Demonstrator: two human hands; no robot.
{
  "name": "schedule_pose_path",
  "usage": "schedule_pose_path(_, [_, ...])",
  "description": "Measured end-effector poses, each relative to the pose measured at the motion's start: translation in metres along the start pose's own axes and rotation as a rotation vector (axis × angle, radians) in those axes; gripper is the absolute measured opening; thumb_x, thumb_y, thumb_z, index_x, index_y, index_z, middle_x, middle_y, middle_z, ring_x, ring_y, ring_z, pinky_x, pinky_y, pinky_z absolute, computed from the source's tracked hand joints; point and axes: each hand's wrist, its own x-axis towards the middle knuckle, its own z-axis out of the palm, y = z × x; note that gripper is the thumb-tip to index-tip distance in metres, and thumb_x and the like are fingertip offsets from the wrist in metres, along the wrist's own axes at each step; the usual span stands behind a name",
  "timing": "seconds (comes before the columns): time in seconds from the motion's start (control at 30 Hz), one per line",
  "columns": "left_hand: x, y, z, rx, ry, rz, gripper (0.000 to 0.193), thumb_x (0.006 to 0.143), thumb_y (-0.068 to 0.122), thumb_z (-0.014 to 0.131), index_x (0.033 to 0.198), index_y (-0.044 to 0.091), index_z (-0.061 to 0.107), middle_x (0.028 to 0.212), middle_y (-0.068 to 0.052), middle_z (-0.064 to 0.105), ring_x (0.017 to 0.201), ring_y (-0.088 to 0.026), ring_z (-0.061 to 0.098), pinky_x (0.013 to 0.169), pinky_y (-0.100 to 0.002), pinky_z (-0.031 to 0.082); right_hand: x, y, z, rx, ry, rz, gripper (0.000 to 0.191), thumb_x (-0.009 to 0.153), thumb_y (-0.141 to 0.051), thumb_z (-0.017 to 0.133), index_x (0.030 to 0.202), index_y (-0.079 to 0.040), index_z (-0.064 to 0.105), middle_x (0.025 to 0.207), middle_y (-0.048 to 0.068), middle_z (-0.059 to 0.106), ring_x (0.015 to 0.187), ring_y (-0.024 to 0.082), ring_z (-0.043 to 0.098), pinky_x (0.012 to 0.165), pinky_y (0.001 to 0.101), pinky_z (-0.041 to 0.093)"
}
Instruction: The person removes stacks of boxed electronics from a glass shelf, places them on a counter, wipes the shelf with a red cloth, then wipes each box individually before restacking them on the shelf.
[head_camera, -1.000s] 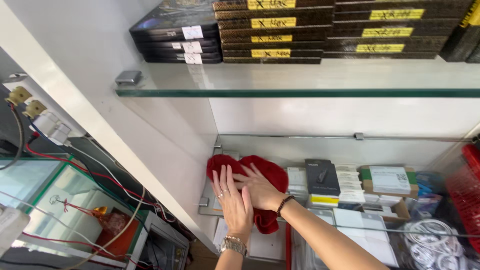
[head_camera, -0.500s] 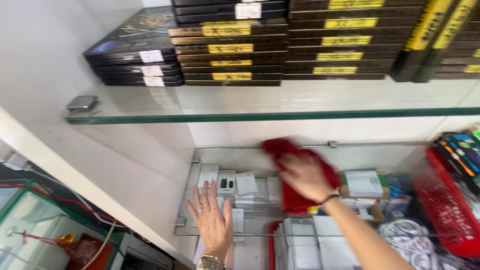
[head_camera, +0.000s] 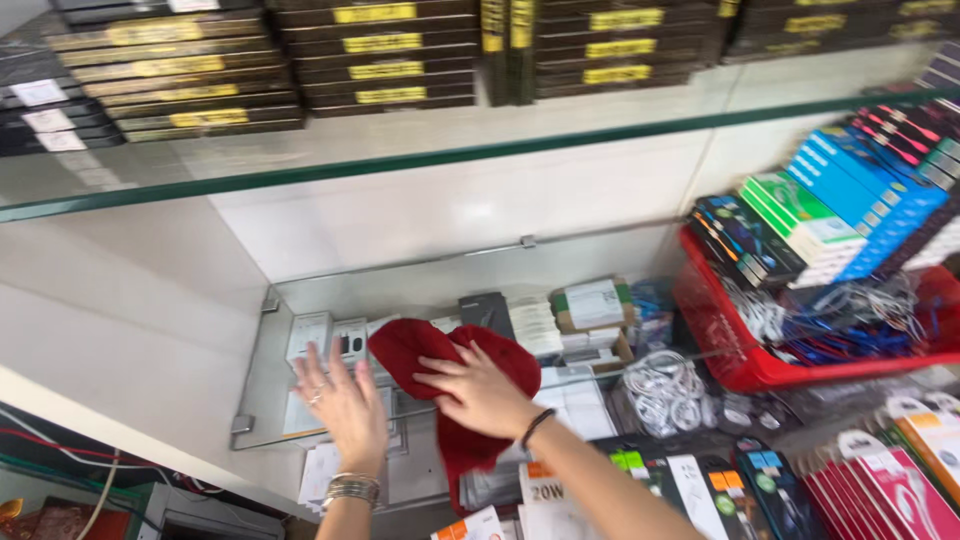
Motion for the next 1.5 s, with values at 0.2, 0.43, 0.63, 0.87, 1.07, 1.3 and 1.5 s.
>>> schedule_pose_path(0.2, [-0.048,0.065,0.032,-0.080,-0.188,0.183,0.057,0.104,0.039,0.043,0.155,0.015,0.040,0.168,-0.019,0.016,0.156,-0.040,0.007,0.121,-0.064,0.000,-0.148,0.151,-0.169,-0.253,0.146,0.305,0.043,0.082,-0.013,0.068,0.125,-0.015,0.070,0.136,0.008,0.066,0.114,0.031,0.066,0.100,0.0447,0.049])
schedule_pose_path(0.43, [-0.060,0.059,0.056,0.260,-0.211,0.353,0.059,0.103,0.051,0.033,0.155,0.023,0.036,0.167,-0.011,0.021,0.155,-0.033,0.011,0.120,-0.066,-0.003,-0.110,0.100,-0.089,-0.579,-0.089,0.707,0.049,0.091,-0.040,0.058,0.136,-0.021,0.062,0.150,0.010,0.051,0.137,0.041,0.045,0.106,0.0785,0.028])
schedule_pose_path(0.63, [-0.063,0.056,0.058,0.289,-0.294,0.329,0.060,0.103,0.051,0.029,0.157,0.024,0.035,0.165,-0.008,0.026,0.155,-0.033,0.012,0.120,-0.065,-0.005,-0.104,0.068,-0.069,-0.018,-0.038,0.149,0.045,0.085,-0.018,0.067,0.130,-0.016,0.070,0.142,0.007,0.063,0.127,0.041,0.051,0.106,0.0620,0.034])
schedule_pose_path(0.87, [-0.051,0.068,0.050,0.273,-0.439,0.196,0.072,0.102,0.053,0.032,0.161,0.014,0.019,0.166,-0.012,0.017,0.154,-0.032,0.006,0.120,-0.058,-0.005,-0.164,0.227,-0.181,-0.374,-0.150,1.138,0.062,0.094,-0.055,0.048,0.151,-0.033,0.043,0.164,-0.004,0.029,0.149,0.047,0.017,0.114,0.0737,0.011])
schedule_pose_path(1.07, [-0.026,0.038,-0.003,-0.280,-0.356,0.035,0.067,0.105,0.038,0.039,0.162,0.008,0.017,0.170,-0.017,0.015,0.157,-0.036,0.003,0.123,-0.048,0.010,0.009,0.173,-0.025,-0.363,-0.236,0.771,0.068,0.095,-0.061,0.041,0.155,-0.028,0.037,0.167,0.001,0.023,0.150,0.052,0.009,0.113,0.0761,0.005])
schedule_pose_path(1.3, [0.037,-0.040,-0.029,-0.080,-0.109,-0.020,0.057,0.106,0.034,0.041,0.156,0.008,0.036,0.163,-0.016,0.035,0.156,-0.036,0.017,0.127,-0.051,0.012,0.107,-0.029,0.101,-0.016,-0.300,-0.057,0.050,0.094,-0.037,0.056,0.138,-0.014,0.062,0.153,0.010,0.049,0.145,0.049,0.030,0.112,0.0697,0.021])
schedule_pose_path(1.5, [0.046,-0.048,-0.017,0.061,-0.141,-0.002,0.060,0.103,0.037,0.042,0.156,0.010,0.034,0.160,-0.014,0.037,0.154,-0.037,0.019,0.124,-0.055,0.006,0.072,0.116,0.002,-0.353,-0.115,0.232,0.046,0.086,-0.031,0.066,0.130,-0.022,0.067,0.143,0.004,0.060,0.125,0.026,0.057,0.096,0.0507,0.043])
